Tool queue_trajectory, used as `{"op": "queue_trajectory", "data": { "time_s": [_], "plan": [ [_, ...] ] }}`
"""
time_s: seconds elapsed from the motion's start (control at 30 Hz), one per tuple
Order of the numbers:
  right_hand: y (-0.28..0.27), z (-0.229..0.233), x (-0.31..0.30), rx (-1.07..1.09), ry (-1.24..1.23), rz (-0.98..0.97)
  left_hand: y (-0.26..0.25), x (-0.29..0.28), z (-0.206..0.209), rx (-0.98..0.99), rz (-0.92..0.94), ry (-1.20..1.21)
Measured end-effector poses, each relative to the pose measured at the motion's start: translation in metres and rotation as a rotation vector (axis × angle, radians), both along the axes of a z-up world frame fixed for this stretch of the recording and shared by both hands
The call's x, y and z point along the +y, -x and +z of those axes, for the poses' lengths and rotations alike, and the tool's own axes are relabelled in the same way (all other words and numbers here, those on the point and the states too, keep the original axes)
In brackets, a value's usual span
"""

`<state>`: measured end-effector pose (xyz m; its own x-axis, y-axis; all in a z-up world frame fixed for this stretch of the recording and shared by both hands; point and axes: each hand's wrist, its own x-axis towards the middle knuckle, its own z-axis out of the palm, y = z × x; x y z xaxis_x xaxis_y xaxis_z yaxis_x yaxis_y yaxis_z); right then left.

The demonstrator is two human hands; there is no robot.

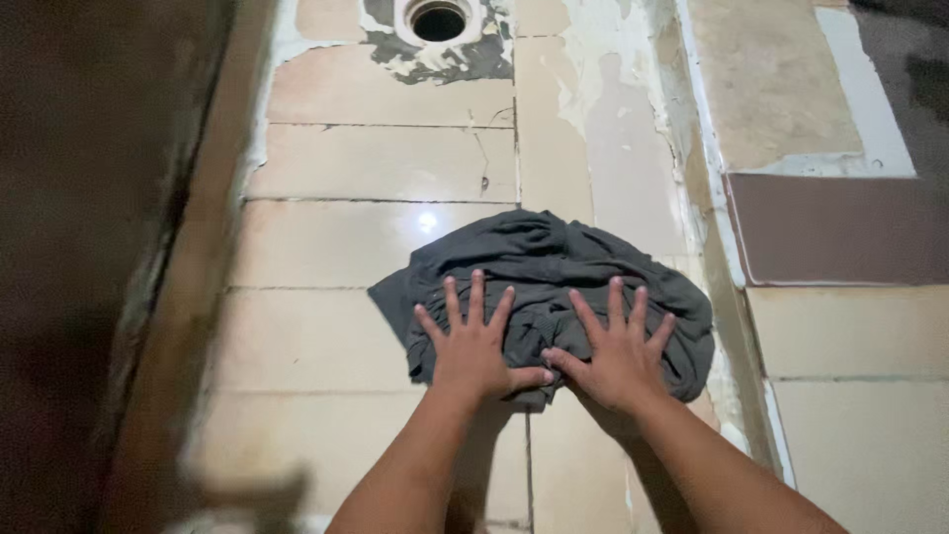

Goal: The person wipes a tiled floor with a dark gray cloth, moving it back and forth to clean the surface around a drain. The person uses both hands to press and drag the cloth across the tiles.

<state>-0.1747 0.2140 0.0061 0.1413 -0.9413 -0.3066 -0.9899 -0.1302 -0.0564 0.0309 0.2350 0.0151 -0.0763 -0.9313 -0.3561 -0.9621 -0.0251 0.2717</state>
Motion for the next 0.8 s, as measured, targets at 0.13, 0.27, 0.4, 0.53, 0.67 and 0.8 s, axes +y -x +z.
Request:
{"op": "queue_trajectory", "data": {
  "time_s": [0.13,0.27,0.4,0.53,0.67,0.8],
  "plan": [
    [-0.004,0.004,-0.048,-0.016,0.060,0.086,-0.001,-0.036,-0.003,-0.006,0.058,0.050],
    [-0.006,-0.008,-0.097,-0.062,0.162,0.105,-0.003,-0.096,-0.005,-0.030,0.090,0.038],
    [-0.006,-0.022,-0.155,-0.111,0.224,0.131,-0.008,-0.151,-0.008,-0.037,0.083,0.068],
    [-0.012,-0.025,-0.235,-0.101,0.236,0.173,-0.009,-0.214,-0.011,-0.052,0.165,0.101],
    [-0.017,-0.027,-0.307,-0.104,0.256,0.208,-0.012,-0.272,-0.016,-0.040,0.234,0.115],
    [-0.025,-0.029,-0.361,-0.128,0.273,0.180,-0.018,-0.327,-0.014,-0.060,0.250,0.123]
  ]
}}
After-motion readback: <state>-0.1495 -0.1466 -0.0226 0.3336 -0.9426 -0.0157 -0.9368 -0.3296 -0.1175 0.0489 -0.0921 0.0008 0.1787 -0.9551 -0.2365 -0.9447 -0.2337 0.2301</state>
